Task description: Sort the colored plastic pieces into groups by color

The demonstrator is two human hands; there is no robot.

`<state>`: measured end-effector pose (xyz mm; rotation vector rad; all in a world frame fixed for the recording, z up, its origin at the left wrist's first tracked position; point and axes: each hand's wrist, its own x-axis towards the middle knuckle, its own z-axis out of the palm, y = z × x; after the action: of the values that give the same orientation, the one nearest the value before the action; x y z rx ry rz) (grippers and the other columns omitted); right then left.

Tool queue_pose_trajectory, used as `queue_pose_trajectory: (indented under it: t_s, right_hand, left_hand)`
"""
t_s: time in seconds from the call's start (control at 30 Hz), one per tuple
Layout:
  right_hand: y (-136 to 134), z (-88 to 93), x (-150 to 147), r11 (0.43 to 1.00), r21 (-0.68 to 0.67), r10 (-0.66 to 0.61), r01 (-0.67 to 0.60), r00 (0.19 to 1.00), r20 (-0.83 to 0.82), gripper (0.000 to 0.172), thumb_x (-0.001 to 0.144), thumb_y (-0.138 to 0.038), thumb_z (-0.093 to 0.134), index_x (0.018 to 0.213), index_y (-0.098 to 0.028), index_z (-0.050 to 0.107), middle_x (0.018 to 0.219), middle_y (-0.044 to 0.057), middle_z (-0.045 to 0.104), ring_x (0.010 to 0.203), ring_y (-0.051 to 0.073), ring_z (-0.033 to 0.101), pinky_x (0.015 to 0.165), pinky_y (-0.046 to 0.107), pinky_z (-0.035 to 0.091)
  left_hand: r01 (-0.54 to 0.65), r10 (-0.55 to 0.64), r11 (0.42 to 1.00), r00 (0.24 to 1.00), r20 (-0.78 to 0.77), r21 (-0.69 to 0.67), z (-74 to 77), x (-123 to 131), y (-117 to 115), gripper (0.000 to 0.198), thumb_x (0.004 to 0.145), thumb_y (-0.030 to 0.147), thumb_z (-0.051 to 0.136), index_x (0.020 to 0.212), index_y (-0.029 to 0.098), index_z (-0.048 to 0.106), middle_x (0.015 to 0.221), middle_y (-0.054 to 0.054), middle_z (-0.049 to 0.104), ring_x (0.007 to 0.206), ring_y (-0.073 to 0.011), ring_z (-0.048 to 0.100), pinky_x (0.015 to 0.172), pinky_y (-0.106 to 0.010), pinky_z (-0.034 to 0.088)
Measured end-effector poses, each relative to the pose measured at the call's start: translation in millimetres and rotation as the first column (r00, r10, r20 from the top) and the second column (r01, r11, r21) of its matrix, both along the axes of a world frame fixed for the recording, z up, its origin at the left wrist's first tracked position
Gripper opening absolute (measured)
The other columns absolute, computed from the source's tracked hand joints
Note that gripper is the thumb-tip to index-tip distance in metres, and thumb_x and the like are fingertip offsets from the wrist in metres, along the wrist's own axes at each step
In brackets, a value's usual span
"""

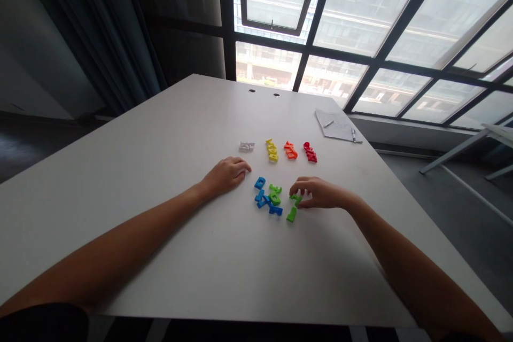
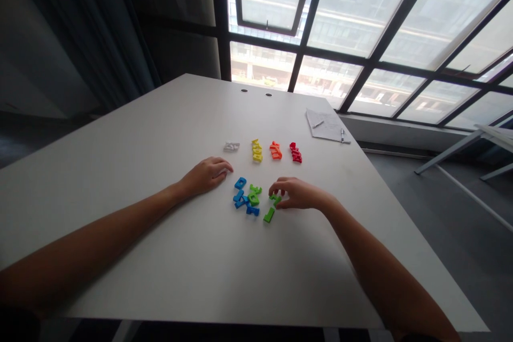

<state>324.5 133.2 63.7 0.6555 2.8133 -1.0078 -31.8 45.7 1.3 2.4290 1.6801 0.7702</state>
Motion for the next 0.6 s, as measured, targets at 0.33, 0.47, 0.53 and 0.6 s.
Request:
queue_pose_trajectory:
  t_s: [0.33, 0.47, 0.53, 0.6]
  right_hand:
    - [62.9, -6.4, 36.4, 0.927, 0.276, -0.189, 0.253, 0.952, -0.241, 0.03, 0.088, -0.029, 0.065, 0.115, -0.023, 0.077, 0.109, 0.008, 0.077, 0.09, 0.023, 0.071, 0.083, 0.038, 0.059]
    - [116.5, -25.7, 52.1, 0.693, 0.365, -0.491, 0.621, 0.778, -0.392, 0.033, 0.084, -0.027, 0.067, 0.114, -0.017, 0.076, 0.104, 0.011, 0.078, 0.089, 0.024, 0.072, 0.086, 0.039, 0.058]
    - [136.5, -37.1, 54.4, 0.574, 0.394, -0.598, 0.718, 0.696, -0.396, 0.034, 0.082, -0.025, 0.067, 0.113, -0.014, 0.077, 0.101, 0.012, 0.079, 0.087, 0.025, 0.072, 0.089, 0.041, 0.056]
    - [150.4, -48.1, 54.0, 0.501, 0.422, -0.655, 0.756, 0.65, -0.385, 0.034, 0.081, -0.024, 0.065, 0.111, -0.013, 0.077, 0.099, 0.013, 0.079, 0.087, 0.025, 0.072, 0.09, 0.041, 0.055]
  left_hand:
    - [-0.006, 0.006, 1.0, 1.0, 0.012, 0.003, 0.9, 1.4, 1.3, 0.029, 0.096, 0.023, 0.053, 0.11, 0.024, 0.077, 0.119, -0.008, 0.075, 0.113, -0.0273, 0.068, 0.107, -0.044, 0.052]
    - [-0.008, 0.008, 1.0, 1.0, 0.001, 0.0, 0.6, 1.3, 1.7, 0.028, 0.097, 0.023, 0.052, 0.11, 0.024, 0.077, 0.12, -0.008, 0.074, 0.113, -0.0274, 0.067, 0.106, -0.044, 0.052]
    - [-0.003, 0.003, 1.0, 1.0, 0.002, 0.001, 0.7, 1.3, 1.5, 0.028, 0.097, 0.023, 0.052, 0.11, 0.024, 0.077, 0.12, -0.009, 0.074, 0.113, -0.0277, 0.068, 0.106, -0.045, 0.052]
    - [0.001, -0.001, 1.0, 1.0, 0.013, 0.004, 0.7, 1.4, 1.3, 0.028, 0.096, 0.023, 0.052, 0.109, 0.024, 0.077, 0.119, -0.009, 0.074, 0.112, -0.0278, 0.068, 0.106, -0.045, 0.052]
